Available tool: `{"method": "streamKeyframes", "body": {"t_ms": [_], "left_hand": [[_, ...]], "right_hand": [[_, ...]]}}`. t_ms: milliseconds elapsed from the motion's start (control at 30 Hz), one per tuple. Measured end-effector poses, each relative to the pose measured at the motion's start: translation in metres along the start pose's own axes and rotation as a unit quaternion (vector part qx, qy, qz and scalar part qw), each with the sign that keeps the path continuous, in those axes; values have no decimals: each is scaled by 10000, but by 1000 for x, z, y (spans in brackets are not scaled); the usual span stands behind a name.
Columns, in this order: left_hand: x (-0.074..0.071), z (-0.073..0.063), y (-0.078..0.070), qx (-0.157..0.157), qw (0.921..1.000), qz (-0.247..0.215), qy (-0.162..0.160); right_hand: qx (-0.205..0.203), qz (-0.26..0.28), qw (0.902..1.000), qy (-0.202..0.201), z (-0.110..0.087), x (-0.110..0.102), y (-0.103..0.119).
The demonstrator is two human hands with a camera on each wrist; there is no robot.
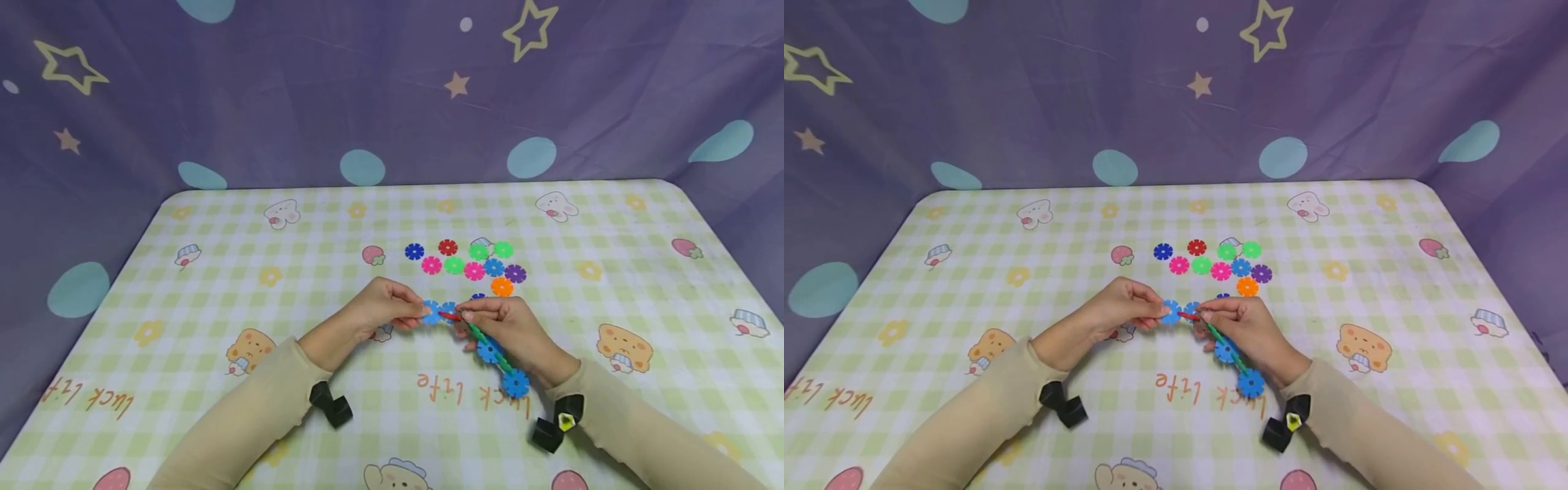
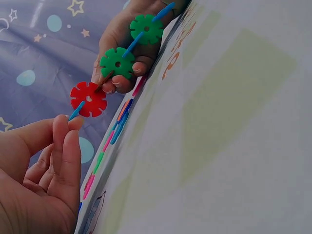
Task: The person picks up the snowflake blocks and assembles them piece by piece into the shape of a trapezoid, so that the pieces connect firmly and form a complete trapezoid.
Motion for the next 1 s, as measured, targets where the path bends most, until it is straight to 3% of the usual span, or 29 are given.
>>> {"method": "streamKeyframes", "body": {"t_ms": [200, 333, 600, 767, 1000], "left_hand": [[4, 0, 1, -73, 9999, -43, 123], [3, -2, 0, -124, 9999, -39, 42], [7, -4, -10, 133, 9990, 394, 148], [8, -2, -10, 108, 9985, 504, 191], [9, -1, -7, 109, 9983, 531, 216]], "right_hand": [[7, -106, 9999, 26, 1, 0, 0], [41, -30, 9999, 90, 2, 0, -1], [77, 653, 9968, 445, 1, 4, 2], [183, 664, 9951, 714, -1, 7, 5], [209, 567, 9959, 680, -1, 8, 3]]}}
Point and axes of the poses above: each hand's wrist, its own z-axis towards the middle knuckle, its own x-axis out of the palm, y = z × x, the point moved 8 cm from there along z, towards the middle knuckle, and after that the axes turned 8 degrees about -x, right-handed, at the moved point
